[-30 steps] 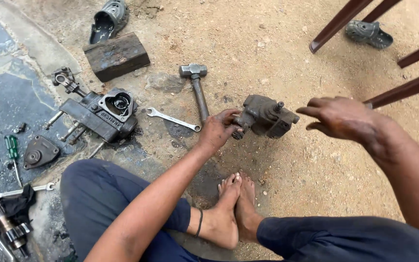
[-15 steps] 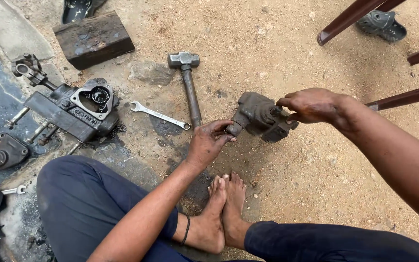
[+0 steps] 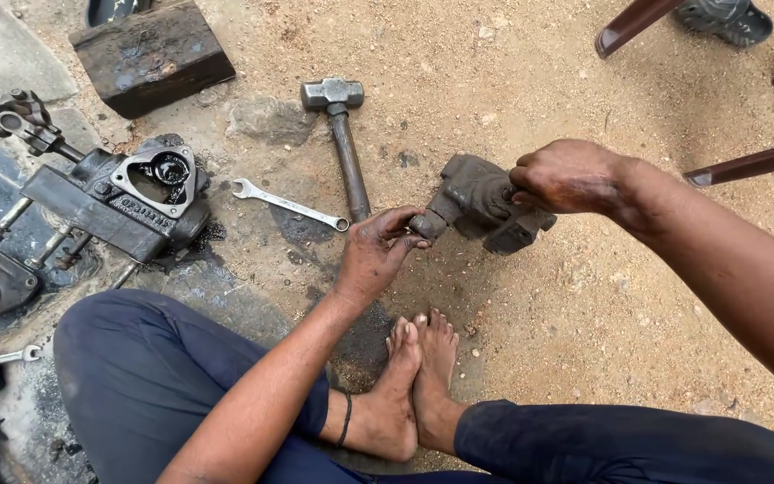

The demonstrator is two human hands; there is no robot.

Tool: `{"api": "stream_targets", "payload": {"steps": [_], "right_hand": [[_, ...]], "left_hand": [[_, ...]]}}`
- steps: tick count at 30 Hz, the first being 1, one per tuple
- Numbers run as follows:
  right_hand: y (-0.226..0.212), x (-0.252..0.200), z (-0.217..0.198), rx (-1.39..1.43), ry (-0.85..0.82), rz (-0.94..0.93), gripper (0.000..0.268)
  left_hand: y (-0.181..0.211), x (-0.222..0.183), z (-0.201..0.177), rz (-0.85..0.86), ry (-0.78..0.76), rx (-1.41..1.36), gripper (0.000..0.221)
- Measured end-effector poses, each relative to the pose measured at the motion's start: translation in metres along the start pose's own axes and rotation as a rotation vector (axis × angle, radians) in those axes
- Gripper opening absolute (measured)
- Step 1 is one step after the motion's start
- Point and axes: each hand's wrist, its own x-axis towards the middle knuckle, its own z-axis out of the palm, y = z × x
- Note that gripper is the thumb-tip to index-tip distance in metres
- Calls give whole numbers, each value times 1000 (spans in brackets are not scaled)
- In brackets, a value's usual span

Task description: Inspecting and reassembling a mechanical steering or gear component on the ground.

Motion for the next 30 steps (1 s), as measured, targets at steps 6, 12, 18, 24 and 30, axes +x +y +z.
{"api": "stream_targets", "payload": {"steps": [6, 12, 18, 24, 30], "right_hand": [[4, 7, 13, -47, -16, 12, 35], [-1, 9, 14, -114, 7, -15, 24], [-5, 10, 9, -128, 30, -43, 24], [-7, 9, 7, -152, -14, -28, 27], [-8, 9, 7, -177, -68, 0, 31]], "left_hand": [[7, -3, 0, 147, 28, 253, 41], [3, 1, -3, 90, 45, 198, 46], [3, 2, -6, 79, 53, 193, 45], [13, -2, -3, 166, 42, 317, 49], [14, -3, -5, 193, 20, 370, 48]]}}
